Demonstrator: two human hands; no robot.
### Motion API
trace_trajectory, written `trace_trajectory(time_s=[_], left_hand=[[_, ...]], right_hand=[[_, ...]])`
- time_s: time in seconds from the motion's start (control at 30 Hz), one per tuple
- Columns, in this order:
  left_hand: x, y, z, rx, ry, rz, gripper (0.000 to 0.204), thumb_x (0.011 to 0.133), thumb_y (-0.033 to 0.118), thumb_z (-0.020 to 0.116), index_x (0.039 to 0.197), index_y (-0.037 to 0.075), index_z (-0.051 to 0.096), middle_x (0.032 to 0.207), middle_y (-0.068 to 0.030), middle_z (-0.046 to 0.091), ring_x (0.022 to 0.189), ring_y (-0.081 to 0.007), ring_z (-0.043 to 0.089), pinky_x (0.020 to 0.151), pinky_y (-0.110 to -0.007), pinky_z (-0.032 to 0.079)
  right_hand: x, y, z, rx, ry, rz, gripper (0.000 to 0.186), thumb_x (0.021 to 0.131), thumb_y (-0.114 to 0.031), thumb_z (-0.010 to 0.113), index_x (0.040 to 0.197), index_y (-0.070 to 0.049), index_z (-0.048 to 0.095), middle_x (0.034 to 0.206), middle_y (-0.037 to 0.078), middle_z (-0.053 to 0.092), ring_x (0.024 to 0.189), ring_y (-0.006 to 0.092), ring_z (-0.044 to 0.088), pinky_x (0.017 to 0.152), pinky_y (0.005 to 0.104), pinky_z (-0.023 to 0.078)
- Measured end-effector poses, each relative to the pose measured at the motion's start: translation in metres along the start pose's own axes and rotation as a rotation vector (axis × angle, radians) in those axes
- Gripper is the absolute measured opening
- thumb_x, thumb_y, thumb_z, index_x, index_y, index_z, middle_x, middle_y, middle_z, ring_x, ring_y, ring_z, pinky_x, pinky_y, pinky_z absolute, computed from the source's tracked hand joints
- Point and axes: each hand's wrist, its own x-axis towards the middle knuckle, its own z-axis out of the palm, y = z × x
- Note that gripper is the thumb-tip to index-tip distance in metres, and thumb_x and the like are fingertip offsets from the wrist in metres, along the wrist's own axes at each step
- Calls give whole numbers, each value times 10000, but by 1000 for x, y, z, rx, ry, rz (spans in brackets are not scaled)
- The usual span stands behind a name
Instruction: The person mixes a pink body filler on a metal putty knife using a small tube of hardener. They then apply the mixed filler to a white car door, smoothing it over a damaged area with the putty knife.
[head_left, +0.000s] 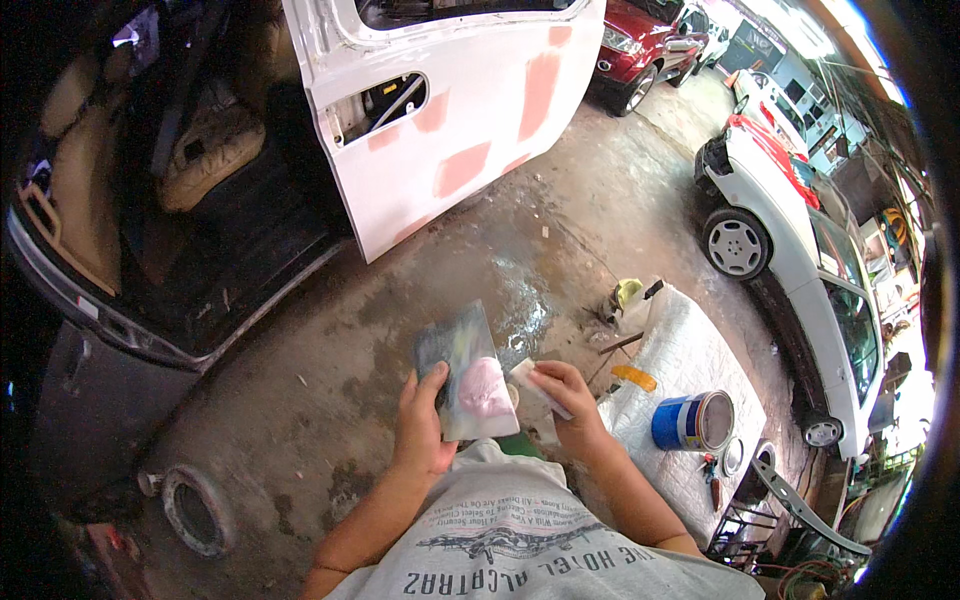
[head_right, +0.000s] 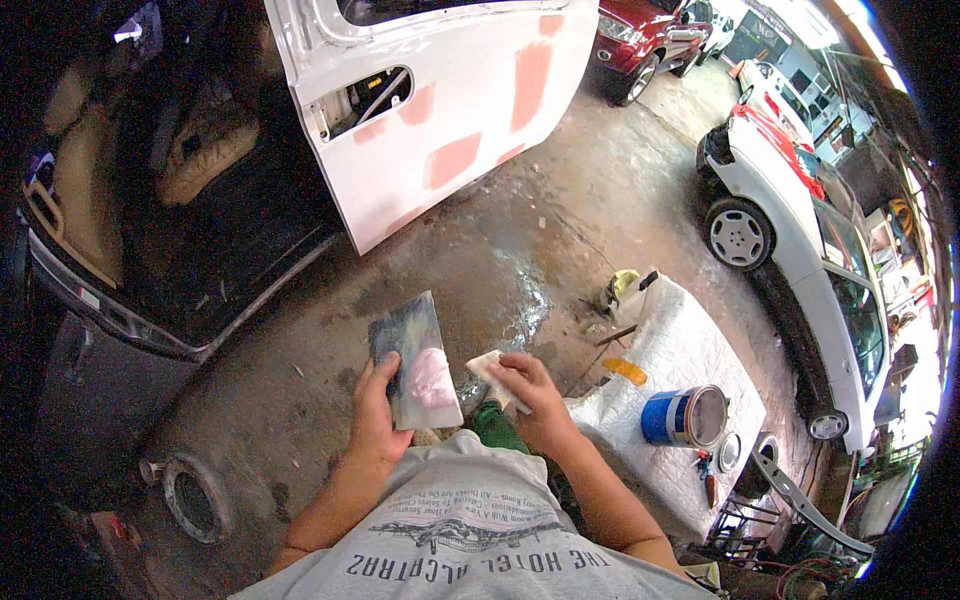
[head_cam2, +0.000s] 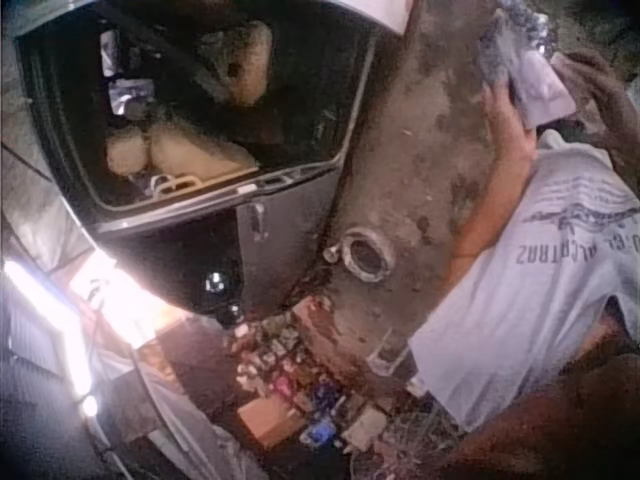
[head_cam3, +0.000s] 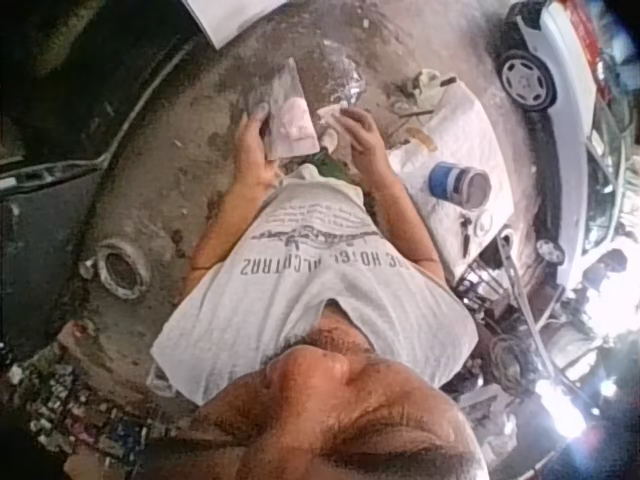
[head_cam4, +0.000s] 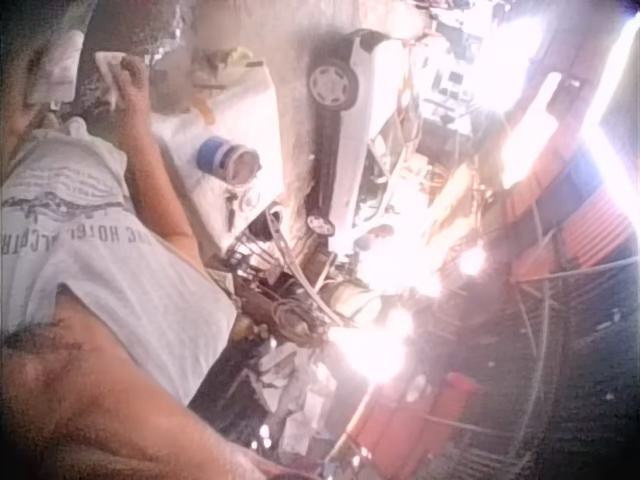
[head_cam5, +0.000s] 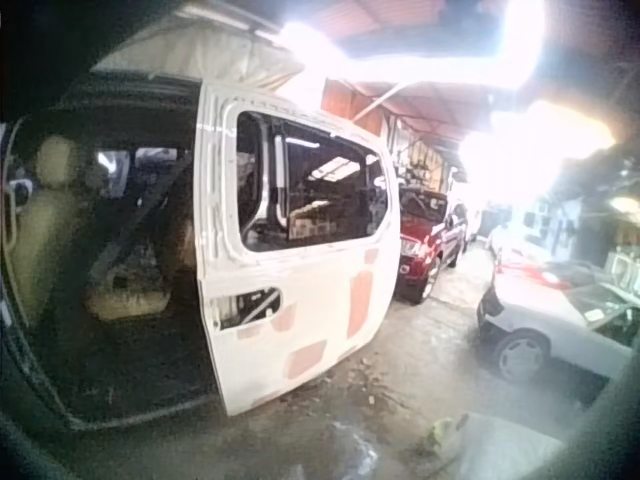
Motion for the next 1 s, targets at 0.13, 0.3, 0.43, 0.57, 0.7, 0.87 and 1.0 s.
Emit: trace_trajectory(time_s=[0.13,0.3,0.43,0.57,0.7,0.87,1.0], left_hand=[[-4,6,8,76,-54,-104,315,964,198,598,1232,36,566,1133,-88,649,1032,-217,647,917,-388,540],[7,-11,5,118,-87,-60,346,956,214,600,1255,43,563,1140,-86,648,1025,-219,643,918,-386,533],[30,-6,7,138,-11,120,350,956,226,606,1251,42,567,1136,-83,647,1027,-211,637,920,-385,524],[50,19,10,130,-75,194,292,962,274,614,1177,78,599,1125,-60,661,1018,-216,649,908,-402,524],[42,7,44,176,-26,104,312,964,297,612,1175,68,601,1122,-80,666,1024,-228,660,907,-407,534],[46,-29,81,150,-144,72,375,1019,225,544,1337,32,492,1222,-99,607,1098,-225,614,944,-388,518],[61,-40,108,252,-125,141,353,1018,188,529,1330,31,481,1211,-102,604,1077,-227,619,931,-386,523]], right_hand=[[23,-16,5,1022,262,362,585,755,112,575,1326,-12,552,1313,142,602,1228,326,582,1079,464,433],[54,-47,3,1400,356,483,596,732,88,598,1316,-16,547,1263,141,634,1212,321,589,1062,460,438],[25,-36,-3,1453,352,545,617,723,96,607,1321,-38,536,1262,144,627,1210,340,583,1050,500,440],[-10,-31,-27,1364,389,488,690,684,88,642,1348,-46,513,1297,157,611,1238,370,562,1073,556,417],[-10,-28,-45,979,532,275,542,819,112,581,1336,-46,538,1304,164,598,1210,344,580,1021,506,449],[33,-41,-51,215,385,-291,540,903,100,586,1404,-53,458,1373,226,518,1271,376,539,1047,455,447],[43,-19,-52,84,313,-406,661,799,123,689,1393,-92,491,1377,240,493,1268,430,529,1041,488,465]])
